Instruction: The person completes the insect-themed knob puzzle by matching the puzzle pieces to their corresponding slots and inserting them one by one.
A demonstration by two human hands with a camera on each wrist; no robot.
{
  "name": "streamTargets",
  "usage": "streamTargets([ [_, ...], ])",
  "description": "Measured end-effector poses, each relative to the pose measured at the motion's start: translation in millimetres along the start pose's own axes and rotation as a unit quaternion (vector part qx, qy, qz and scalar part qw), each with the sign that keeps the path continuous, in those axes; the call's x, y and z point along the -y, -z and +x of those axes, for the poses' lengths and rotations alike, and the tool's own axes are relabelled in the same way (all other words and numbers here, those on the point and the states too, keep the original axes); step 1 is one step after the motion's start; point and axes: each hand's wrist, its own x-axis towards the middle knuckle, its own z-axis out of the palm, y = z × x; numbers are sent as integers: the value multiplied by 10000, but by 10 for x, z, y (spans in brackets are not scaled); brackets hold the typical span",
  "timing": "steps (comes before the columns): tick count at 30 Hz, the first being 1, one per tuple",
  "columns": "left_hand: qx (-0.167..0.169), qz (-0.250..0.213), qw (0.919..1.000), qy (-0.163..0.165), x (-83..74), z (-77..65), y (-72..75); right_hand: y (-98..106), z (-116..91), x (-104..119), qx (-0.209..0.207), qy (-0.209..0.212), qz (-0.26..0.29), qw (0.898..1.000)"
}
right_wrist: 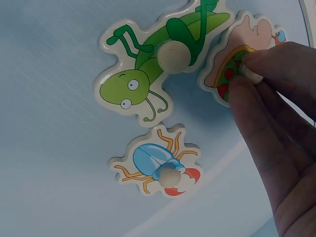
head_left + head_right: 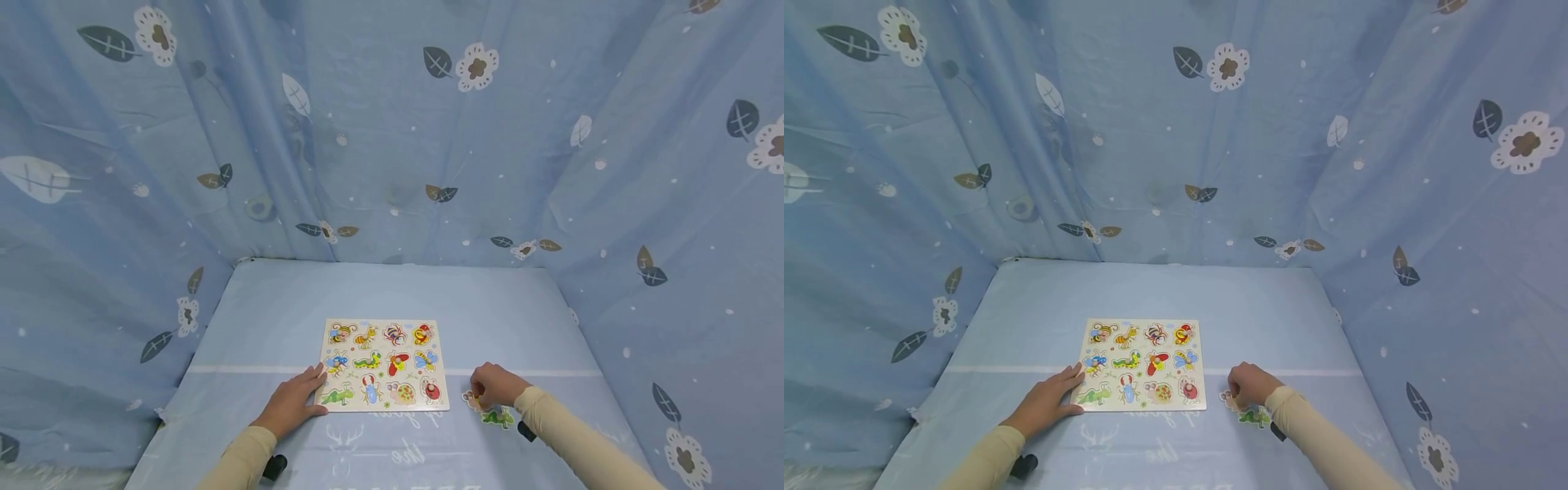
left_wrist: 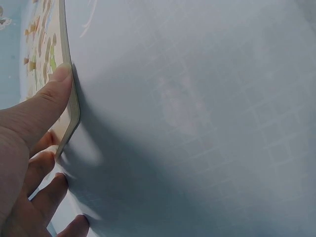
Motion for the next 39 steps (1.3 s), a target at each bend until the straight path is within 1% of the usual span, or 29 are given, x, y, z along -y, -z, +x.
streamTargets([
  [5, -60, 52, 10000, 15, 8, -8, 0, -44, 34, 1, -10, -53, -6, 10000],
  [9, -110, 51, 9999, 16, 11, -18, 4, -21, 52, 27, 15, 25, -24, 10000],
  [13, -136, 78, 9999, 2, 12, -27, 11, 44, 103, 67, -58, 270, -78, 9996],
  [17, -114, 91, 9999, 26, 8, -33, 23, 113, 208, 143, -180, 695, -11, 9974],
  [20, -94, 59, 9999, 49, -1, -35, 34, 144, 319, 260, -210, 977, 56, 9950],
  [23, -69, 60, 9999, 64, -6, -28, 34, 146, 439, 425, -184, 1126, 43, 9935],
  [27, -23, 116, 9999, 81, -11, -14, 16, 109, 565, 681, -171, 1337, -32, 9909],
  [31, 3, 143, 9998, 124, -26, -8, -2, 50, 661, 923, -50, 1482, -90, 9889],
  [34, 2, 155, 9998, 153, -41, -12, 4, -28, 751, 1035, 12, 1651, -197, 9861],
  [36, -17, 158, 9998, 148, -44, -15, 12, -87, 809, 1073, -23, 1856, -317, 9821],
  [39, -49, 151, 9998, 116, -41, -19, 19, -132, 865, 1124, -45, 2058, -375, 9779],
])
